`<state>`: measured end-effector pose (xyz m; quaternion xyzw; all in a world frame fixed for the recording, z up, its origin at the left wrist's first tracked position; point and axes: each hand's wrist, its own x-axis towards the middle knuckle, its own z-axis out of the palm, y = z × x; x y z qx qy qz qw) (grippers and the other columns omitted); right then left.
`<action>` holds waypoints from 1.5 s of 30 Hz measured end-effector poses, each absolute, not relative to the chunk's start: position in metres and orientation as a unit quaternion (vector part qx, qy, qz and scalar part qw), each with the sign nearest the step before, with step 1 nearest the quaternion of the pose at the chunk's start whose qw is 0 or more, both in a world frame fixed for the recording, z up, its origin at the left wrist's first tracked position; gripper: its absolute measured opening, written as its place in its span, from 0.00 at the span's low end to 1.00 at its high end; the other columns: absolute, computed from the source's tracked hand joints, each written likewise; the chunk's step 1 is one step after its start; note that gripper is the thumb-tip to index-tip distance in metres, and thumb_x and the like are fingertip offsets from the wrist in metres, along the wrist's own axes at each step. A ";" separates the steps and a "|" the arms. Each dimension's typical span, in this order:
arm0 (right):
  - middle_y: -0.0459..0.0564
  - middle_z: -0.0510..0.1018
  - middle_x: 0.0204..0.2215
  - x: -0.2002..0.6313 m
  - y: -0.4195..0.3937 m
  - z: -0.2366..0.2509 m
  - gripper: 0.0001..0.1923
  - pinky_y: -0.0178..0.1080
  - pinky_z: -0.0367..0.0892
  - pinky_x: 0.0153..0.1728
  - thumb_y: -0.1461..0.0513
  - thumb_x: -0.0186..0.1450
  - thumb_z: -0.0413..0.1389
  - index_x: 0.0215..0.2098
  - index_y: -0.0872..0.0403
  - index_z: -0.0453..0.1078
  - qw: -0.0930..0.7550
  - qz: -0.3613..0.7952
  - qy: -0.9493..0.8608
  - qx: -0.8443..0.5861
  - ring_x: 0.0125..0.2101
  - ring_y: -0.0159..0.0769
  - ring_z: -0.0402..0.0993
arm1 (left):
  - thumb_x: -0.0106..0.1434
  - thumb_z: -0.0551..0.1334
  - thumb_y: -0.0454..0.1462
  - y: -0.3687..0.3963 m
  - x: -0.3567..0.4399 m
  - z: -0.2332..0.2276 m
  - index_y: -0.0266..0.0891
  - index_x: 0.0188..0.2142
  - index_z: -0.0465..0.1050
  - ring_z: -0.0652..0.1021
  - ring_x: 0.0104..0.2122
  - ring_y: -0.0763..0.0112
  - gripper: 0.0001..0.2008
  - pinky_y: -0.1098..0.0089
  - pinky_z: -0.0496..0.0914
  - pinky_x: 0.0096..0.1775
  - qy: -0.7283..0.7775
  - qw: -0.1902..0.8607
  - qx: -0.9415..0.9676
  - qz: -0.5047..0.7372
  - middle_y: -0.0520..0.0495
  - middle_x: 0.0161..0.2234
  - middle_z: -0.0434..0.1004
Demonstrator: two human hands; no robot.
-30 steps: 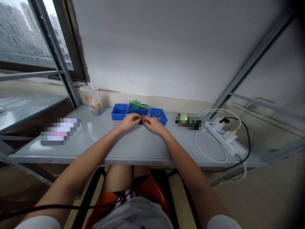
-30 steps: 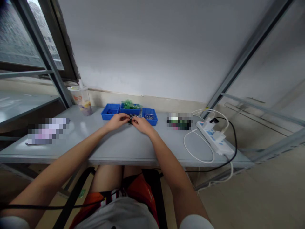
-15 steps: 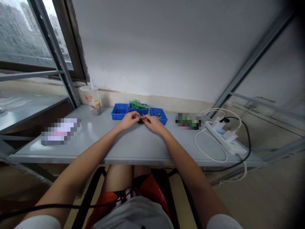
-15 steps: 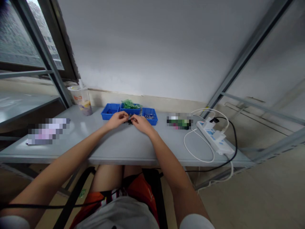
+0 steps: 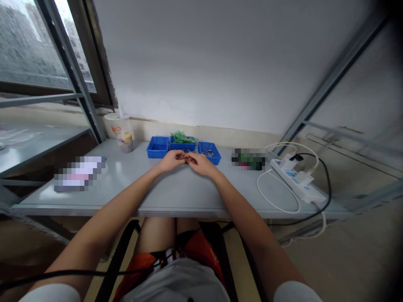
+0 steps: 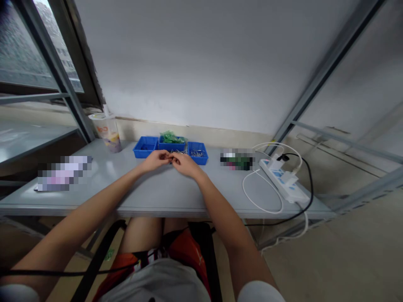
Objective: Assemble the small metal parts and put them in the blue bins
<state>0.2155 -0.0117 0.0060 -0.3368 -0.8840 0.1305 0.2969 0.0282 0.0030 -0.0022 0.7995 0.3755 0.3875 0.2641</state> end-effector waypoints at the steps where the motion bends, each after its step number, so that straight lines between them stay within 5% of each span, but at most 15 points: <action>1: 0.45 0.72 0.26 0.216 -0.011 0.006 0.14 0.31 0.56 0.31 0.67 0.61 0.49 0.44 0.55 0.70 0.299 0.130 -0.883 -0.338 0.26 0.29 0.63 | 0.53 0.61 0.38 0.003 0.028 -0.002 0.34 0.28 0.71 0.67 0.25 0.75 0.08 0.74 0.60 0.29 0.375 0.266 0.799 0.389 0.53 0.23 0.68; 26: 0.45 0.73 0.25 0.222 -0.007 0.006 0.11 0.31 0.57 0.30 0.63 0.62 0.49 0.41 0.55 0.70 0.312 0.149 -0.861 -0.373 0.26 0.30 0.65 | 0.57 0.60 0.39 0.006 0.025 -0.004 0.34 0.34 0.75 0.73 0.29 0.71 0.11 0.72 0.66 0.34 0.388 0.259 0.792 0.394 0.46 0.31 0.77; 32: 0.46 0.74 0.26 0.223 -0.004 0.007 0.12 0.32 0.58 0.31 0.59 0.64 0.50 0.43 0.55 0.70 0.352 0.145 -0.835 -0.398 0.26 0.30 0.66 | 0.57 0.59 0.37 0.006 0.026 -0.007 0.34 0.34 0.76 0.72 0.29 0.71 0.09 0.72 0.64 0.33 0.386 0.186 0.830 0.358 0.47 0.29 0.76; 45: 0.45 0.73 0.24 0.225 0.000 0.002 0.09 0.31 0.55 0.29 0.61 0.65 0.51 0.37 0.55 0.72 0.305 0.120 -0.851 -0.412 0.25 0.29 0.65 | 0.57 0.59 0.37 0.004 0.024 -0.003 0.36 0.35 0.75 0.72 0.29 0.70 0.09 0.71 0.64 0.33 0.399 0.157 0.822 0.374 0.48 0.30 0.75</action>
